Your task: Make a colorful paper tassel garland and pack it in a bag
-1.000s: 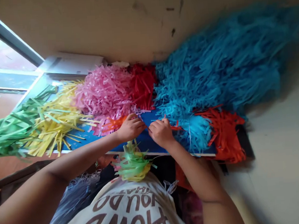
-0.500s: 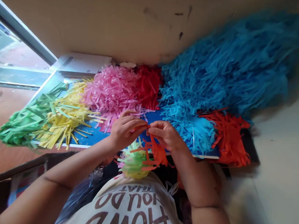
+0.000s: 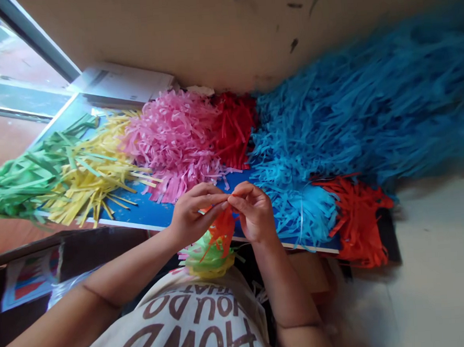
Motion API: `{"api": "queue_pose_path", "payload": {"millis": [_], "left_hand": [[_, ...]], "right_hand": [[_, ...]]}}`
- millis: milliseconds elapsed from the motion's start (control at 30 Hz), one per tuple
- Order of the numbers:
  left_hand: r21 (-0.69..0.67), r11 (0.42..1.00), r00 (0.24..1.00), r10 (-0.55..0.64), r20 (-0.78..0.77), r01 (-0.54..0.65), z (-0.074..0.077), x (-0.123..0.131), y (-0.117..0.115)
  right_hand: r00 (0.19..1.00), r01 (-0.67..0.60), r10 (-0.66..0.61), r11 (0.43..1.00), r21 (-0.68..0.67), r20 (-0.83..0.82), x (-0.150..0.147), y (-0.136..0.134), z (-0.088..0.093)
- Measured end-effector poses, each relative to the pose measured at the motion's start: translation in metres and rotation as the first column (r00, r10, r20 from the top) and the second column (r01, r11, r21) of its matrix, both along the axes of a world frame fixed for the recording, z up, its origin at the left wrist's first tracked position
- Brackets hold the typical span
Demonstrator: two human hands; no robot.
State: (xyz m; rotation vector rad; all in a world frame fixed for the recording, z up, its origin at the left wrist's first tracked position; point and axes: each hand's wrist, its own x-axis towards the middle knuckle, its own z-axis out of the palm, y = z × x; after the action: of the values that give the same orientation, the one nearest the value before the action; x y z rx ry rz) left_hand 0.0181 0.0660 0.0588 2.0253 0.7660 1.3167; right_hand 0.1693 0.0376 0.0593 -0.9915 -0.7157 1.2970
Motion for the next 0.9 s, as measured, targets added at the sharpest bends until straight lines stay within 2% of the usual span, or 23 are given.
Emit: {"api": "queue_pose_path", "payload": {"millis": [167, 267, 400, 500, 600, 667, 733, 833, 900], "left_hand": [[-0.044, 0.999, 0.999, 0.001, 0.051, 0.001, -0.007, 0.000, 0.007], [-0.184, 0.980, 0.994, -0.066, 0.084, 0.081, -0.009, -0.001, 0.013], [-0.388, 0.897, 0.974, -0.162, 0.159, 0.212, -0.011, -0.002, 0.019], [-0.438, 0.877, 0.978, -0.144, 0.153, 0.198, -0.014, -0.002, 0.023], [-0.413, 0.898, 0.988, -0.117, 0.104, 0.150, -0.015, -0.001, 0.024], [-0.336, 0.937, 0.994, -0.083, 0.067, 0.100, -0.016, 0.000, 0.024], [-0.274, 0.959, 0.997, -0.055, 0.051, 0.067, -0.017, 0.001, 0.022], [-0.287, 0.958, 0.999, -0.009, 0.045, 0.021, -0.021, 0.003, 0.019], [-0.318, 0.948, 0.998, 0.038, 0.052, -0.019, -0.022, 0.002, 0.018]], "right_hand": [[0.995, 0.093, -0.094, 0.995, 0.022, 0.029, -0.005, 0.009, 0.000], [0.998, 0.017, -0.022, 0.997, -0.072, -0.062, -0.001, 0.017, -0.003], [0.979, -0.075, 0.047, 0.987, -0.139, -0.197, 0.003, 0.025, -0.008], [0.971, -0.067, 0.027, 0.985, -0.161, -0.237, 0.002, 0.027, -0.009], [0.967, -0.052, 0.000, 0.979, -0.198, -0.255, -0.001, 0.029, -0.009], [0.974, -0.012, -0.033, 0.981, -0.195, -0.226, -0.005, 0.028, -0.010], [0.984, 0.100, -0.120, 0.984, -0.147, -0.131, -0.011, 0.027, -0.012], [0.971, 0.237, -0.237, 0.972, -0.004, 0.043, -0.021, 0.021, -0.016], [0.964, 0.209, -0.225, 0.971, 0.116, 0.142, -0.019, 0.022, -0.020]]}}
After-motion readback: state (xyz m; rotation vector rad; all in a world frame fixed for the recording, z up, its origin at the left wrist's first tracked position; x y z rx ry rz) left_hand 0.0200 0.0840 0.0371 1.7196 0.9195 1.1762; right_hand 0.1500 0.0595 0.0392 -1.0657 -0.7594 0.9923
